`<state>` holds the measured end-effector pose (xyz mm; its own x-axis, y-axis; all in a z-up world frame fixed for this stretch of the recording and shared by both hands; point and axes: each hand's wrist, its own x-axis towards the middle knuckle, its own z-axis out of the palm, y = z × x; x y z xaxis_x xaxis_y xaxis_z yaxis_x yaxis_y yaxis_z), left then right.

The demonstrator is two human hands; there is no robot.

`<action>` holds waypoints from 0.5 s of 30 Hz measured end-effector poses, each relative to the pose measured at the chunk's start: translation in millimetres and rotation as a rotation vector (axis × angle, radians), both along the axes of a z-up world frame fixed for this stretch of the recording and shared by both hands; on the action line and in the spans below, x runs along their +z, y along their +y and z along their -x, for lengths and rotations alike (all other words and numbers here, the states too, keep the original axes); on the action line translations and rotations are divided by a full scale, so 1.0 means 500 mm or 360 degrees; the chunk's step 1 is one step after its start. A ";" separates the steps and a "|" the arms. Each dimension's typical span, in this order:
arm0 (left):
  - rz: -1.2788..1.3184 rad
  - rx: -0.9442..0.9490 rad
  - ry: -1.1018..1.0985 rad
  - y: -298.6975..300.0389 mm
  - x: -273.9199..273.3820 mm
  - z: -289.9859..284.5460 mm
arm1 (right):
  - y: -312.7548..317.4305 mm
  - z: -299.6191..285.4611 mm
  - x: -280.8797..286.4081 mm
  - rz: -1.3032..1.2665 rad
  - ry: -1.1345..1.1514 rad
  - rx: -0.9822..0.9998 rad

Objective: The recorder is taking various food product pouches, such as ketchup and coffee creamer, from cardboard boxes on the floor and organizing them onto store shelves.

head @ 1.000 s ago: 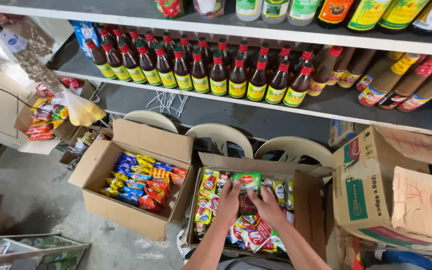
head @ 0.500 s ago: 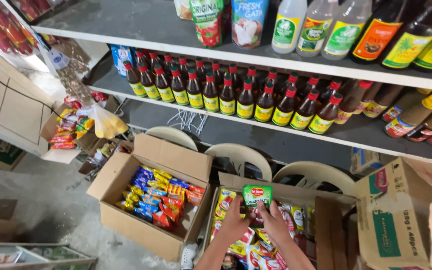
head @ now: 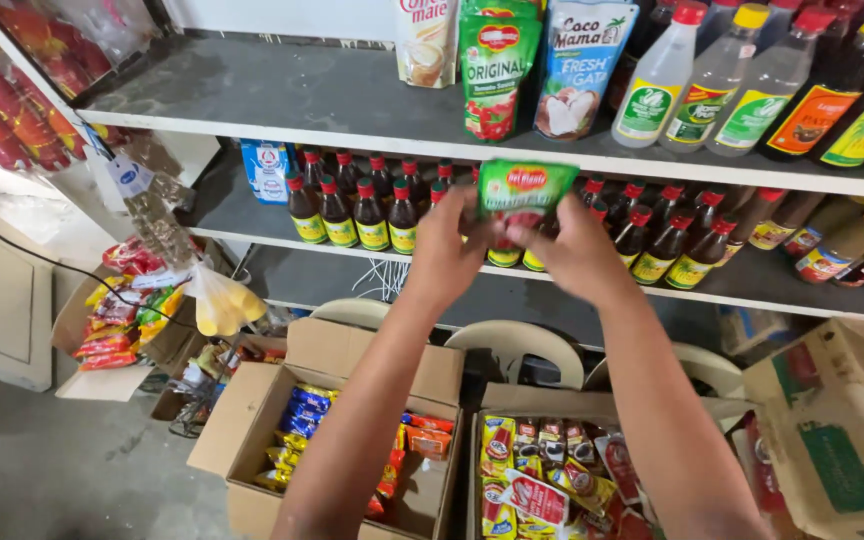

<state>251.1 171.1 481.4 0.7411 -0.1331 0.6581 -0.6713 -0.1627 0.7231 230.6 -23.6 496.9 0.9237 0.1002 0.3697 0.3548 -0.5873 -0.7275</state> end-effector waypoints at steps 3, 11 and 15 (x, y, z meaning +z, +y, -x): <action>0.0231 -0.0412 -0.0166 0.026 0.068 -0.124 | 0.022 -0.120 0.043 -0.0453 -0.0282 0.0170; 0.0155 -0.0154 -0.0242 0.017 0.070 -0.360 | 0.041 -0.292 0.031 -0.0188 -0.0677 -0.0405; 0.0183 -0.0288 -0.0094 0.023 0.047 -0.379 | 0.056 -0.283 0.014 -0.0136 -0.0761 -0.0407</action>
<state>440.4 182.4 505.1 0.6716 -0.1822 0.7181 -0.7238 0.0457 0.6885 372.3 4.6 503.7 0.6420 -0.1541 0.7511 0.5112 -0.6440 -0.5691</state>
